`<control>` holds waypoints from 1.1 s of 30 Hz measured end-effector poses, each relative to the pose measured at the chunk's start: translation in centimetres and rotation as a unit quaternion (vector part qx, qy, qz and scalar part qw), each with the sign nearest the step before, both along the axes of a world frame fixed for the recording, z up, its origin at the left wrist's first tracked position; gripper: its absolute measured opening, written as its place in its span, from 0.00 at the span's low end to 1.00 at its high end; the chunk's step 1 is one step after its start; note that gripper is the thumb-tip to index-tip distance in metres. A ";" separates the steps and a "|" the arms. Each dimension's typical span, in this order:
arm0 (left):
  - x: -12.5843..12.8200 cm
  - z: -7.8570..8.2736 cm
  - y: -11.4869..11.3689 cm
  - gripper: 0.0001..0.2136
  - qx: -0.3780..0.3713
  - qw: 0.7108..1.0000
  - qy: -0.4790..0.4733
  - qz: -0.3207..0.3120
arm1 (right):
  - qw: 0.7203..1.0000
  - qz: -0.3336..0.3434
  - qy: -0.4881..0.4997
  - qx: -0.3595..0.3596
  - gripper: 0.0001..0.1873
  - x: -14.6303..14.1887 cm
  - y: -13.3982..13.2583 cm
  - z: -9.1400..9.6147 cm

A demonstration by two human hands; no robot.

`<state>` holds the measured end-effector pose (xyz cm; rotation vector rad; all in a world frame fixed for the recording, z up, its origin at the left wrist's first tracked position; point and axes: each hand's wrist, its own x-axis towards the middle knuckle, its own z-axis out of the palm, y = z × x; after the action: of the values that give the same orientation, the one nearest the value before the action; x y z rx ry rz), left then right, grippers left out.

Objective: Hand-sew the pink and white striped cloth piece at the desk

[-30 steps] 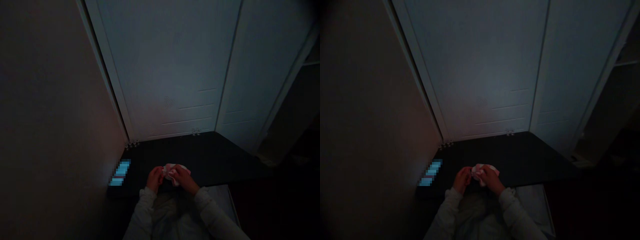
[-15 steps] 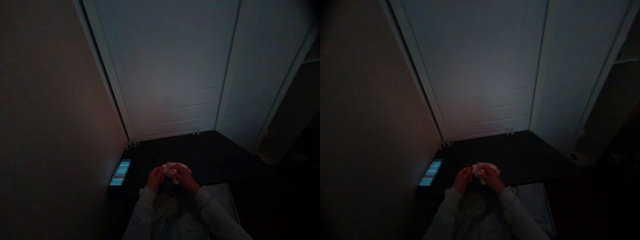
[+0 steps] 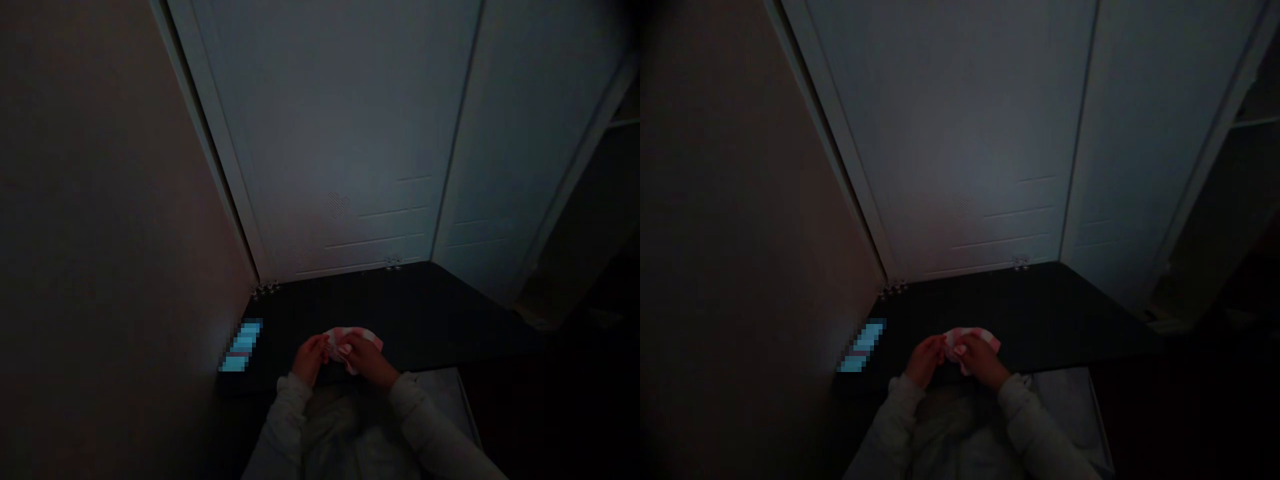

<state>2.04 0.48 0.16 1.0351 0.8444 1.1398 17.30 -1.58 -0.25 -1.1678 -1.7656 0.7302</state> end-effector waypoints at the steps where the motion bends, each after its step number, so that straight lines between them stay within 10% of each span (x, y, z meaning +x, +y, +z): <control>1: 0.0 0.0 0.0 0.18 -0.002 1.000 0.000 0.000 | 1.000 0.003 -0.002 0.008 0.12 0.0 -0.1 0.1; 33: -0.3 0.7 -0.3 0.18 -0.035 0.999 -0.033 -0.005 | 1.000 -0.003 -0.013 0.025 0.14 0.3 0.5 -0.4</control>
<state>1.75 0.22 0.82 0.9377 0.8216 1.1223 17.60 -1.13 -0.67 -1.1525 -1.7912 0.6663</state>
